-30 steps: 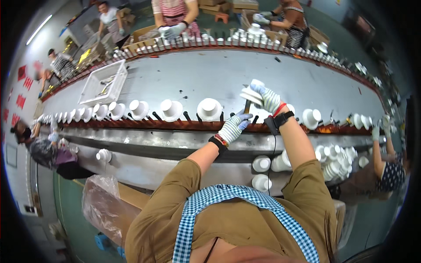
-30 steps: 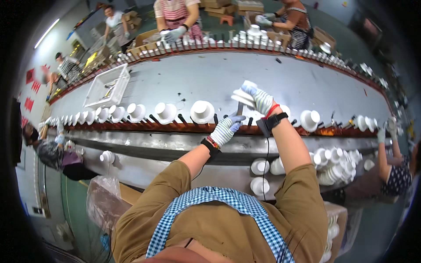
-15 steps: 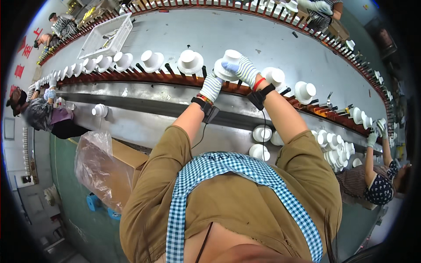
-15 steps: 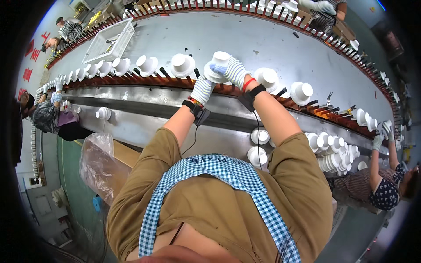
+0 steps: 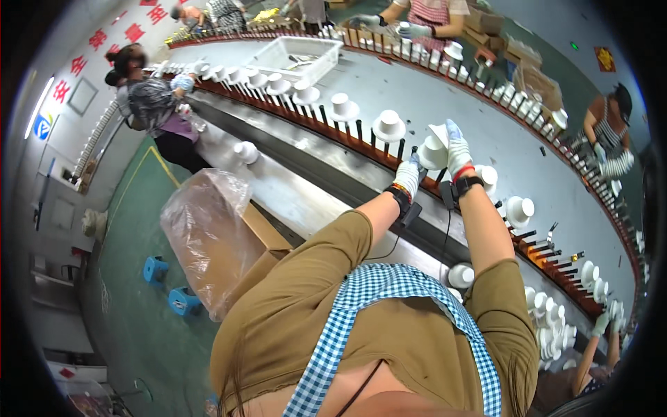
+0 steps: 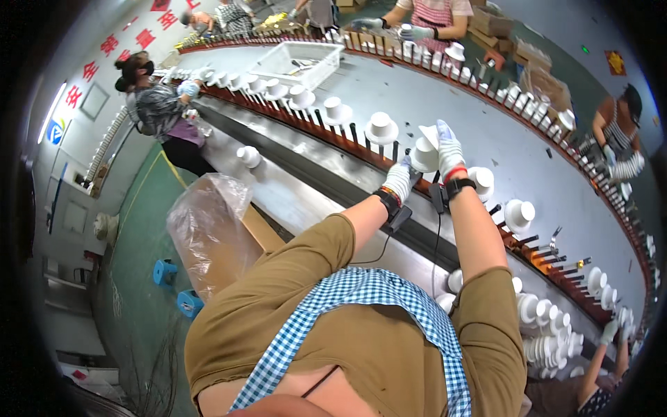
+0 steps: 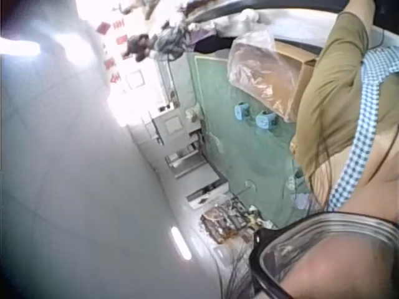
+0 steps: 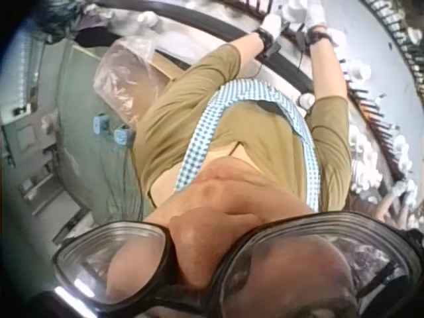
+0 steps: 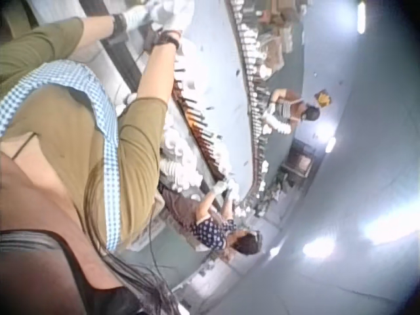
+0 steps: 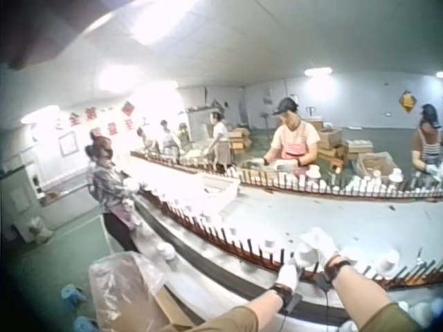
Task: The worker is removing stacks of plastic or foam cups from a circular rotating conveyor belt and placing them into cardboard boxes for packaging.
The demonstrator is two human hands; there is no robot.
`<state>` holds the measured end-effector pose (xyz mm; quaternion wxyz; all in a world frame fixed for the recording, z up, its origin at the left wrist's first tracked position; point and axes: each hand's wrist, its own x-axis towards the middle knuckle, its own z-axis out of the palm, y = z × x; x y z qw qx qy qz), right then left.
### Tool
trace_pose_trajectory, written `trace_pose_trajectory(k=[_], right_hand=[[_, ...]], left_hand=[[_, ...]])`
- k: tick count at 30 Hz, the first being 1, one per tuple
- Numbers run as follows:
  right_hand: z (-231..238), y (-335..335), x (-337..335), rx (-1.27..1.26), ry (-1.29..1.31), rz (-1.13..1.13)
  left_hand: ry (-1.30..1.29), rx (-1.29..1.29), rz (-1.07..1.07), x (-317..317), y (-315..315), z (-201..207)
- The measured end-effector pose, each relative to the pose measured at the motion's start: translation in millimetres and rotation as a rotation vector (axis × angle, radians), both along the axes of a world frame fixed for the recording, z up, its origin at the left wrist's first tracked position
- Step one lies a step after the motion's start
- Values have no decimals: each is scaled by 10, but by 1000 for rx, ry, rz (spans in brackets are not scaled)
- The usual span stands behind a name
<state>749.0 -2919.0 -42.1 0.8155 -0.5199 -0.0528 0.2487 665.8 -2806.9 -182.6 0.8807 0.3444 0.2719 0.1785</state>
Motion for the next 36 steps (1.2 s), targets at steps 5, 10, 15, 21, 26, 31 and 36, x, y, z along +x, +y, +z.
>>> trace_pose_trajectory(k=[5,10,15,21,26,31,36], right_hand=[[265,-451,-450,237,-388,-11],[735,-1750,-906,95,-524,-65],[817,-2843,-834,81,-607,-470],[707,-4124,-162,13,-388,-817],[269,-4328,140,-98,-382,-542],[-55,-3900,492,15,-232,-385],[-590,-3797,661,-115,-252,-157]], left_hand=[[242,472,-375,-329,253,276],[134,255,-509,-642,-217,489],[-148,188,-1069,-558,-1426,959],[-372,929,-1004,147,-3031,1145],[-282,1350,-931,673,-3544,1065],[-370,1005,-843,757,-3290,618],[-216,1005,-744,869,-3236,469]])
